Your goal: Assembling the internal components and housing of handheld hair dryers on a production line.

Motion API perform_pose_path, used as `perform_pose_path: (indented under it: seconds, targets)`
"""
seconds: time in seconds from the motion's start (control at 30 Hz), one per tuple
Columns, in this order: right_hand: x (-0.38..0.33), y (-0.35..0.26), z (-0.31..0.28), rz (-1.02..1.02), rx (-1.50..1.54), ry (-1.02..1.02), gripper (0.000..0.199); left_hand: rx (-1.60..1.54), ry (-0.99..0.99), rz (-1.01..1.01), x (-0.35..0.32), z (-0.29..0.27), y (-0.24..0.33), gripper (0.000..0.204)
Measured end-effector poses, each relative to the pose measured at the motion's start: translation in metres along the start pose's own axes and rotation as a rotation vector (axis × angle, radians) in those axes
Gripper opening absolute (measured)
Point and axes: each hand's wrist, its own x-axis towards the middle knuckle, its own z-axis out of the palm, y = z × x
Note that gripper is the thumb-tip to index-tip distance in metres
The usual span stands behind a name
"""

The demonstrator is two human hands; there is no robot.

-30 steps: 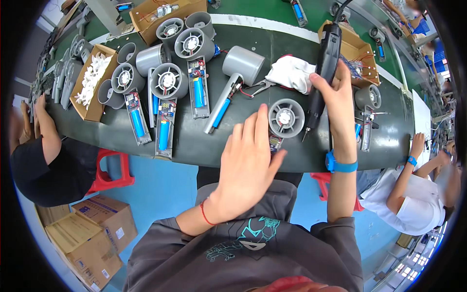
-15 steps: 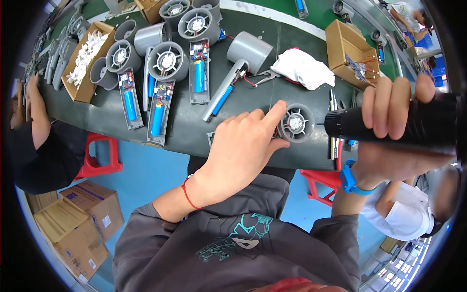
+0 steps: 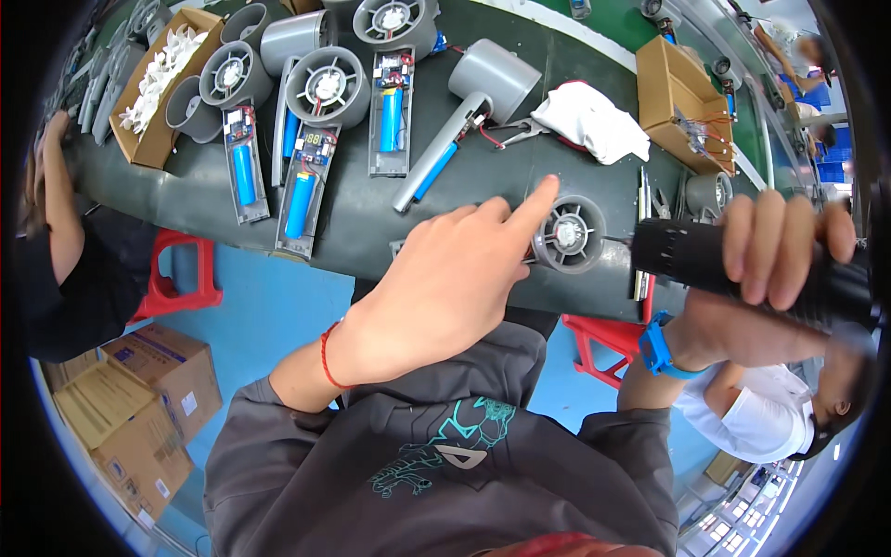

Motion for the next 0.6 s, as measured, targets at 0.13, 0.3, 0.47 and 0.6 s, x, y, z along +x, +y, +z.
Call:
perform_pose_path:
  seconds: [0.13, 0.3, 0.47, 0.6]
  targets:
    - [-0.003, -0.027, -0.024, -0.191, 0.029, 0.047, 0.038, -0.148, 0.203, 0.031, -0.017, 0.003, -0.005, 0.066]
    - [-0.022, -0.021, -0.048, -0.161, -0.006, 0.178, 0.055, -1.077, 0.194, -0.198, -0.032, -0.006, 0.001, 0.060]
    - [-0.041, 0.001, -0.052, -0.057, -0.059, 0.200, 0.073, -1.274, 0.255, -0.129, -0.031, 0.002, -0.004, 0.052]
    - [-0.039, 0.008, -0.041, 0.030, -0.039, 0.285, 0.081, -1.870, 0.418, 0.601, -0.113, -0.012, -0.019, 0.057]
